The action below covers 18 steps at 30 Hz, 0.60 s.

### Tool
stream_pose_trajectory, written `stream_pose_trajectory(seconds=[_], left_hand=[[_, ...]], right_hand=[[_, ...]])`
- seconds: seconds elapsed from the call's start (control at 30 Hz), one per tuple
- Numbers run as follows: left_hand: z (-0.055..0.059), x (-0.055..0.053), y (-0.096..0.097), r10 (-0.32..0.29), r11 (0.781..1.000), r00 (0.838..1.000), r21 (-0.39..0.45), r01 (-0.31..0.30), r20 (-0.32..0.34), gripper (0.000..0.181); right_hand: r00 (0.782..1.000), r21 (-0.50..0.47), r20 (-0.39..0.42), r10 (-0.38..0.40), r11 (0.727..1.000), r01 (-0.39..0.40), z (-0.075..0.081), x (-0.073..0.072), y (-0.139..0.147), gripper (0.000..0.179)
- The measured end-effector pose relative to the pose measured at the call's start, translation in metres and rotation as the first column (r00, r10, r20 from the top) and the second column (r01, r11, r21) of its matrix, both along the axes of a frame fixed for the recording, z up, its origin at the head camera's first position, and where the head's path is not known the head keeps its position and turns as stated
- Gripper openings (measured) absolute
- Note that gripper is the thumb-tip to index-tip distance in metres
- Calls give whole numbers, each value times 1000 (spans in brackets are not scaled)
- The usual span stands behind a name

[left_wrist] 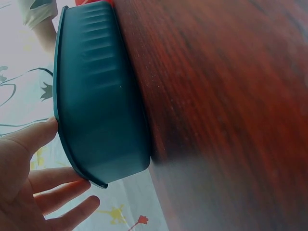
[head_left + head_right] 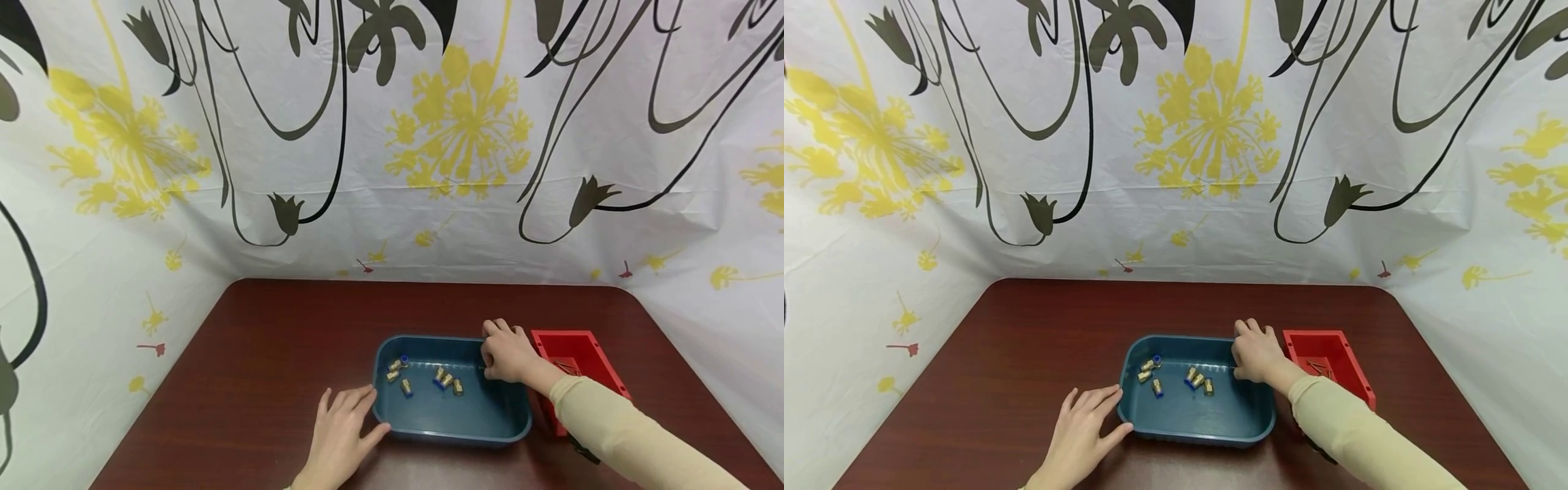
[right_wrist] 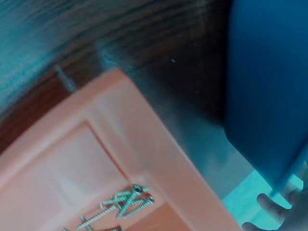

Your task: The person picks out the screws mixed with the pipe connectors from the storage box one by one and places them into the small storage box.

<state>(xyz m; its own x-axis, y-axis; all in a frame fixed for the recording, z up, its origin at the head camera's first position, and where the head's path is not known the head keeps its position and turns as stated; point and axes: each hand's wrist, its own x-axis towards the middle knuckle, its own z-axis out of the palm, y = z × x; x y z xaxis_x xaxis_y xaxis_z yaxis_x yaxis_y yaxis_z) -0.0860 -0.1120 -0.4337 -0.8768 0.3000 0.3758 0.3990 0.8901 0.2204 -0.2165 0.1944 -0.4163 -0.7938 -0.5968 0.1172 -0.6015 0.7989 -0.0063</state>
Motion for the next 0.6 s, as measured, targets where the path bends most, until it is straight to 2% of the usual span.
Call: stream_pose_trajectory(seconds=[0.27, 0.6], left_hand=[[1, 0, 0, -4, 1000, 1000, 2, 4, -4, 51], [1, 0, 0, 2, 1000, 1000, 5, -2, 7, 51]], right_hand=[[999, -60, -16, 37, 997, -38, 19, 1, 3, 36], [998, -62, -39, 41, 997, -44, 32, 0, 11, 34]])
